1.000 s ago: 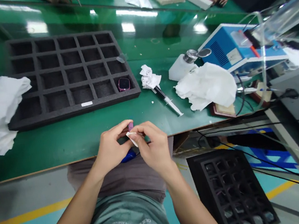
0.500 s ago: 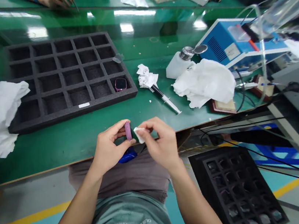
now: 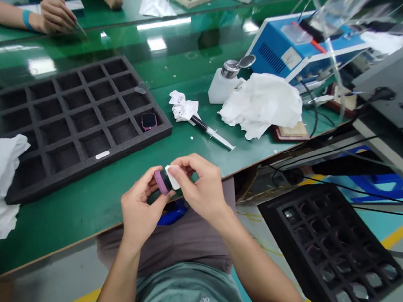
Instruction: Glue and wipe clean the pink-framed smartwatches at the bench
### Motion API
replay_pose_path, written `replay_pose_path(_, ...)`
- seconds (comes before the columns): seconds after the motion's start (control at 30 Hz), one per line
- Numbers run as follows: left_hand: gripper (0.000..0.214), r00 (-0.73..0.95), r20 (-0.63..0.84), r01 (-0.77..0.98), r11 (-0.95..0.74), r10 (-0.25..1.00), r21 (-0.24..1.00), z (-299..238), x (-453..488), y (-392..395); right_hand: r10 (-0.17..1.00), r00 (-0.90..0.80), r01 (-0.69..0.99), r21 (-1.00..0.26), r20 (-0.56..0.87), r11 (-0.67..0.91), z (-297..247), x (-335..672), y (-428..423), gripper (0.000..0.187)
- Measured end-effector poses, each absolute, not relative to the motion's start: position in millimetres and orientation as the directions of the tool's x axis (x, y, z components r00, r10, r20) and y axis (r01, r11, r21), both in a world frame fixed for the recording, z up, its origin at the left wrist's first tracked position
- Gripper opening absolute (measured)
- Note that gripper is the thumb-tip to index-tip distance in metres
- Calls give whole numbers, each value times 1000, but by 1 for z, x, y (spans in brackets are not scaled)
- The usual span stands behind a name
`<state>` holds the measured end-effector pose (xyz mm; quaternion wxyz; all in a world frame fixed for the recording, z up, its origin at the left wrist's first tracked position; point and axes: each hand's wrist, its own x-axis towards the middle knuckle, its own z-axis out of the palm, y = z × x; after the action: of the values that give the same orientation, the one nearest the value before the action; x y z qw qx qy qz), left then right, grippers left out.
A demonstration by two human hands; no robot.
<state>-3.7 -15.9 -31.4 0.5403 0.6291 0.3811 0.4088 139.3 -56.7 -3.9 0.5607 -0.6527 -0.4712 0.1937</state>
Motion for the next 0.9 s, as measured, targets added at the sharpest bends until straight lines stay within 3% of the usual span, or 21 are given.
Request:
replay_pose_path(0.27, 46, 340, 155, 128, -210, 927, 969, -33, -2, -16, 850, 516, 246, -969, 106, -29, -7, 119, -84, 8)
replay_pose_path(0.53, 47, 366, 215, 188, -298, 905, 936, -35, -2, -17, 837, 528, 375, -924, 144, -77, -7, 120, -83, 8)
replay_pose_path(0.9, 48, 378, 360, 247, -468, 853, 849, -40, -2, -16, 835, 541, 403, -902, 100, -153, -2, 120, -83, 7)
